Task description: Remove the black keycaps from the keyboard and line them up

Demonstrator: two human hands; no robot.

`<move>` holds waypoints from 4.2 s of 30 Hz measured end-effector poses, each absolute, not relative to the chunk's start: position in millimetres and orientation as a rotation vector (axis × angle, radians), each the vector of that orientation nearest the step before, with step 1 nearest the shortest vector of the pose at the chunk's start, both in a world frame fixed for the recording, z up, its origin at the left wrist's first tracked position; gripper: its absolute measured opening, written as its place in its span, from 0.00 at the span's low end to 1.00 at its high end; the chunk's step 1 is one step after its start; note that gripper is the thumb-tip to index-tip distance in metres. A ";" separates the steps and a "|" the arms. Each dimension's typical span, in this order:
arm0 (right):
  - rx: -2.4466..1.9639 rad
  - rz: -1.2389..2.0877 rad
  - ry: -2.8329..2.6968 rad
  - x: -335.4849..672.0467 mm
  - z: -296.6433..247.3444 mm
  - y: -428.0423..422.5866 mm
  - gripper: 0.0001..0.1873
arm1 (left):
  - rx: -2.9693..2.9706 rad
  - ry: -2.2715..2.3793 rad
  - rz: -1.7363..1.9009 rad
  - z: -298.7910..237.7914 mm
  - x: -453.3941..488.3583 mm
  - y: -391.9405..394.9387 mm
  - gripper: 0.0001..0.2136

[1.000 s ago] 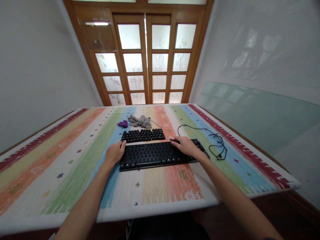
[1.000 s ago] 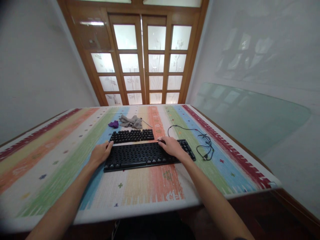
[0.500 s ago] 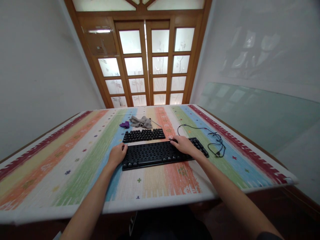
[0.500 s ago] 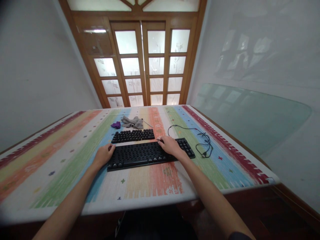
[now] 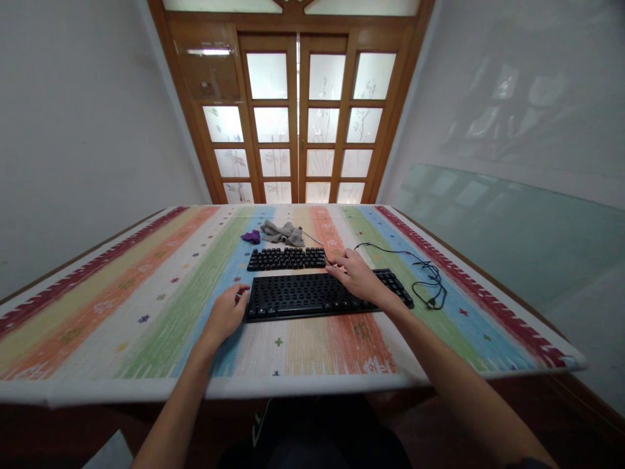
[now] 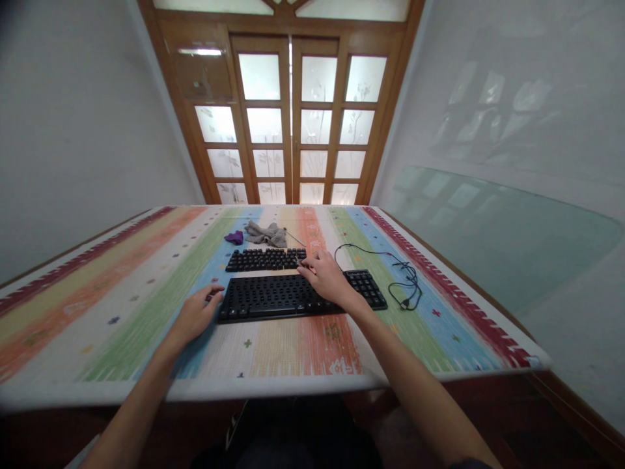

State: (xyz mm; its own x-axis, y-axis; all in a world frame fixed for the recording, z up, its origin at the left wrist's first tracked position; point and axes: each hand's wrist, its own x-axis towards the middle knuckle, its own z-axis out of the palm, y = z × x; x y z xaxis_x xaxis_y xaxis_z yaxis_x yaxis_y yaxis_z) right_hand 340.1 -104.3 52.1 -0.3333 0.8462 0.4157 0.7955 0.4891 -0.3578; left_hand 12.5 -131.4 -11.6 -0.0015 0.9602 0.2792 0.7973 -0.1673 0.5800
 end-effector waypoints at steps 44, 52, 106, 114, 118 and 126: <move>-0.784 0.424 -2.403 165.7 27.0 -126.3 0.07 | 2.076 1.523 1.201 -33.4 14.0 -178.2 0.07; -1.007 0.559 -2.301 167.6 30.5 -105.6 0.12 | 2.069 1.550 1.164 -37.3 12.2 -178.4 0.10; -0.965 1.186 -1.549 179.9 25.9 -45.3 0.11 | 1.803 1.324 1.226 9.8 -10.9 -81.0 0.19; -1.026 1.012 -1.667 185.2 27.1 -47.3 0.10 | 1.868 1.591 1.223 -7.8 -22.7 -70.1 0.20; -1.067 0.919 -1.680 197.7 39.5 -42.1 0.12 | 2.080 1.721 1.079 -23.6 -31.2 -60.7 0.16; -0.962 0.969 -1.674 213.4 61.6 -41.5 0.12 | 2.240 1.785 0.977 -31.0 -39.3 -57.2 0.12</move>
